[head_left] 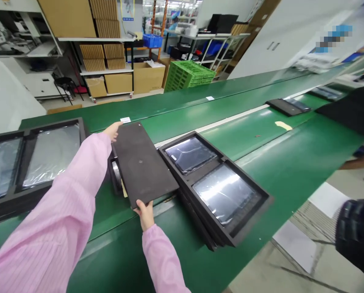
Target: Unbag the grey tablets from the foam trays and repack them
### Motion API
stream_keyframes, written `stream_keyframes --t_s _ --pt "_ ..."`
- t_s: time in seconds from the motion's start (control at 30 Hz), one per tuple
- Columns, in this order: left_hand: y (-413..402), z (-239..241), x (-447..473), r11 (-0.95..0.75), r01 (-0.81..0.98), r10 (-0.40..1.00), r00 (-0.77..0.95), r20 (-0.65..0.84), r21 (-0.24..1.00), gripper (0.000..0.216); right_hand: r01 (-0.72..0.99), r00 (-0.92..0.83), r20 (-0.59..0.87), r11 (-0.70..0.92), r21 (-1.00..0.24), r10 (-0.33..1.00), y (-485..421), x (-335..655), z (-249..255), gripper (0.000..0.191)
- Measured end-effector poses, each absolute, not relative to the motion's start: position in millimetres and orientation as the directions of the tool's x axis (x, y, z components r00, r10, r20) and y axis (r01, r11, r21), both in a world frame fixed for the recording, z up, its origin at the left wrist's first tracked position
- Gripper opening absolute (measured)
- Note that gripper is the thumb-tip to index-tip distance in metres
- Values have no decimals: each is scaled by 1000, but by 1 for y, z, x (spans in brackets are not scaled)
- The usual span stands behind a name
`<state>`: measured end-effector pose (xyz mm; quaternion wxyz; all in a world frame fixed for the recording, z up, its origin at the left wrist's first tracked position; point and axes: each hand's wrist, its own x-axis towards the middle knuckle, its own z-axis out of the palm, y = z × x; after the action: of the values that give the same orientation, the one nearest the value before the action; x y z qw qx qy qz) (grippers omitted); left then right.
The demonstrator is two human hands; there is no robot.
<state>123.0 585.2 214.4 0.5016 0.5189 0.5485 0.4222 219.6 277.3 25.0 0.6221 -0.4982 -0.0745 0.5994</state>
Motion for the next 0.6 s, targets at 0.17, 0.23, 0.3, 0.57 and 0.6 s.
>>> stream_keyframes --t_s 0.17,0.23,0.3,0.57,0.6 --pt "498 287 78 143 222 983 81 -164 965 57 -631 274 -564 -298 -717 779 288 236 16 66" --pt "440 305 29 -85 234 993 105 62 969 54 -597 263 -589 -350 -722 764 282 241 12 64" --pt "382 302 -37 -222 230 960 -119 254 947 49 -549 223 -613 -422 -721 758 266 239 9 61" --pt "247 145 -270 326 15 265 -961 -76 945 26 -301 14 -605 -574 -762 796 228 164 5 40" --pt "240 126 -280 372 10 246 -965 -88 928 23 -303 53 -562 -523 -797 825 247 154 4 33"
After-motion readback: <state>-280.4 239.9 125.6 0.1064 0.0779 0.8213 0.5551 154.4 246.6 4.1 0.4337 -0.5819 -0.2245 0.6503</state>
